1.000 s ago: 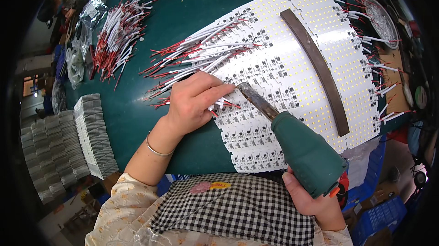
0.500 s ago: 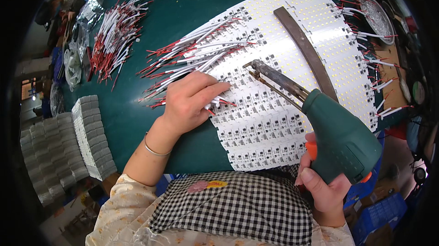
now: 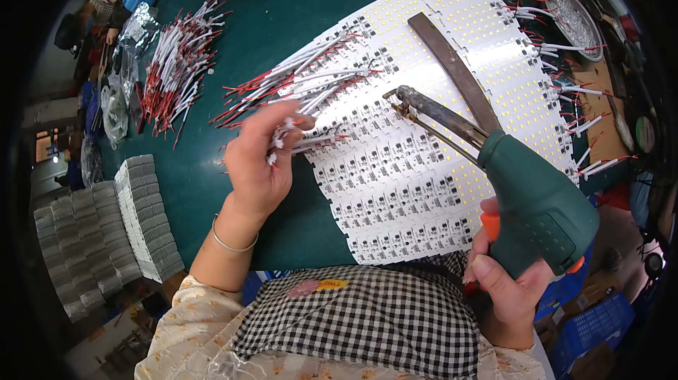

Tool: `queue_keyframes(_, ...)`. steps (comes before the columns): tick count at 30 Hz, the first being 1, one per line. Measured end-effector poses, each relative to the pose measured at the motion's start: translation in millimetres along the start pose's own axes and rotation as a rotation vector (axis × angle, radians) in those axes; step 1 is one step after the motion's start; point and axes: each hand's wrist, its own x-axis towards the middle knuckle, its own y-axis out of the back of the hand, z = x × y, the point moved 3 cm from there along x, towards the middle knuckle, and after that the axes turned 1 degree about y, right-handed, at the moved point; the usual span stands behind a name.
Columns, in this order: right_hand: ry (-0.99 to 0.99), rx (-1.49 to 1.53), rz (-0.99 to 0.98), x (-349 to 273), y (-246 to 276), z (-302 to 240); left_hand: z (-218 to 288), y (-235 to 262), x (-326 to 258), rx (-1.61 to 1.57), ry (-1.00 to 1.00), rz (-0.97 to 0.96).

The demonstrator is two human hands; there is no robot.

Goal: The person solders wires onto an array of LED circuit board components with a soldering iron.

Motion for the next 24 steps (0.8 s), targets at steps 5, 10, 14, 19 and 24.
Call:
queue_keyframes(5,-0.002,-0.008,-0.003,0.1,-2.4,0.1,0.1,-12.8,7.4,0.146,-0.188,-0.182)
queue_keyframes(10,-0.027,-0.013,-0.031,1.8,-2.8,2.0,1.9,-16.0,4.0,0.212,-0.140,-0.157)
queue_keyframes(14,-0.025,-0.016,0.020,0.5,-2.4,2.7,3.4,-17.3,5.1,0.249,-0.112,-0.104)
queue_keyframes(19,-0.046,0.000,0.011,2.0,-5.2,2.4,-2.5,-20.5,0.8,0.251,-0.247,-0.049)
queue_keyframes(24,-0.049,-0.008,-0.017,2.2,-6.4,3.8,0.0,-19.1,0.5,0.229,-0.247,-0.089)
